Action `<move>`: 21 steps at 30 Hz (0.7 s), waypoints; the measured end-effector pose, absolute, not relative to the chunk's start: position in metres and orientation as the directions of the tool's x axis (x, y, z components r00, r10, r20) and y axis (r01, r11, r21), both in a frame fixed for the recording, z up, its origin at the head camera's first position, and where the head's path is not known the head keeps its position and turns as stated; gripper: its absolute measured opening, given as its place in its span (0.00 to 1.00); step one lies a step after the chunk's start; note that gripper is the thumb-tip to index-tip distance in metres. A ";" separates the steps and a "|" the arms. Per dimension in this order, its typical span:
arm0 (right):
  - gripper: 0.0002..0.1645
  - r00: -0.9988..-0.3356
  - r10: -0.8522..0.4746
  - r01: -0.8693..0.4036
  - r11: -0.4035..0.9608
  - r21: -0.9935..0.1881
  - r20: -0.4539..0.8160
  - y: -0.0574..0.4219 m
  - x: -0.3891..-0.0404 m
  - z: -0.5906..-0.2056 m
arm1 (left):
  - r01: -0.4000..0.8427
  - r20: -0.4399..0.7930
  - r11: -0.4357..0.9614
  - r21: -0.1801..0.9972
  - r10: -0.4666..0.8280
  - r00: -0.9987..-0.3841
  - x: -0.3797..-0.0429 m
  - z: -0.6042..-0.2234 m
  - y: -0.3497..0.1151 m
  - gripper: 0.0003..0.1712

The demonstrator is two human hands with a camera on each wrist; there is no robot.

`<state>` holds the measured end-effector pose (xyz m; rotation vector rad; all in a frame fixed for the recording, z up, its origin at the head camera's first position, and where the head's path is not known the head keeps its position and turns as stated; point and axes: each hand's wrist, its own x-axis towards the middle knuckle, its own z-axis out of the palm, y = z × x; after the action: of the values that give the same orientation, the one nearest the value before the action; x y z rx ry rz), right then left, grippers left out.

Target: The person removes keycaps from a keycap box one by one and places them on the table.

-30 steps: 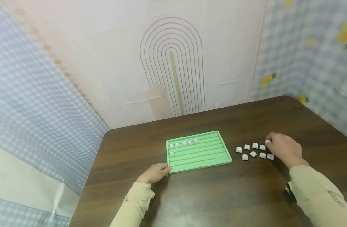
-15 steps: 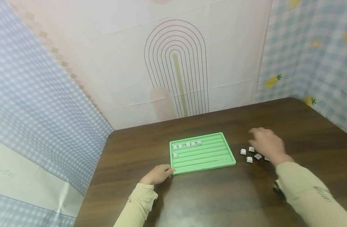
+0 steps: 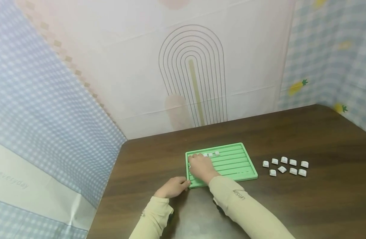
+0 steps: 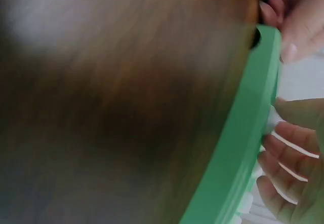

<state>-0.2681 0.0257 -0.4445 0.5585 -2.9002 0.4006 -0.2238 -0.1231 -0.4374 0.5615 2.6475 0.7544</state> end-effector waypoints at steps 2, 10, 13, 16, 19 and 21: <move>0.09 -0.908 -0.352 -0.394 0.902 -0.179 0.225 0.021 -0.268 -0.448 | 0.278 -0.206 0.783 0.556 0.454 -0.867 -0.223 -0.437 -0.122 0.19; 0.08 -0.901 -0.346 -0.394 0.905 -0.162 0.260 0.021 -0.264 -0.446 | 0.283 -0.207 0.792 0.541 0.452 -0.868 -0.224 -0.438 -0.121 0.19; 0.09 -0.922 -0.304 -0.362 0.897 -0.255 0.240 0.037 -0.262 -0.437 | 0.288 -0.213 0.785 0.549 0.464 -0.860 -0.223 -0.441 -0.120 0.18; 0.11 -0.949 -0.237 -0.299 0.887 -0.351 0.210 0.074 -0.262 -0.424 | 0.283 -0.219 0.777 0.562 0.469 -0.855 -0.223 -0.442 -0.121 0.19; 0.14 -0.972 -0.155 -0.213 0.899 -0.382 0.177 0.129 -0.265 -0.412 | 0.264 -0.226 0.778 0.570 0.457 -0.860 -0.223 -0.442 -0.123 0.19; 0.15 -0.984 -0.096 -0.148 0.915 -0.375 0.152 0.168 -0.265 -0.410 | 0.259 -0.224 0.777 0.573 0.453 -0.863 -0.223 -0.441 -0.124 0.19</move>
<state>-0.2646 0.1677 -0.4099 0.1885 -2.9457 0.5924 -0.2232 -0.1240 -0.4406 0.5436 2.6198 0.7718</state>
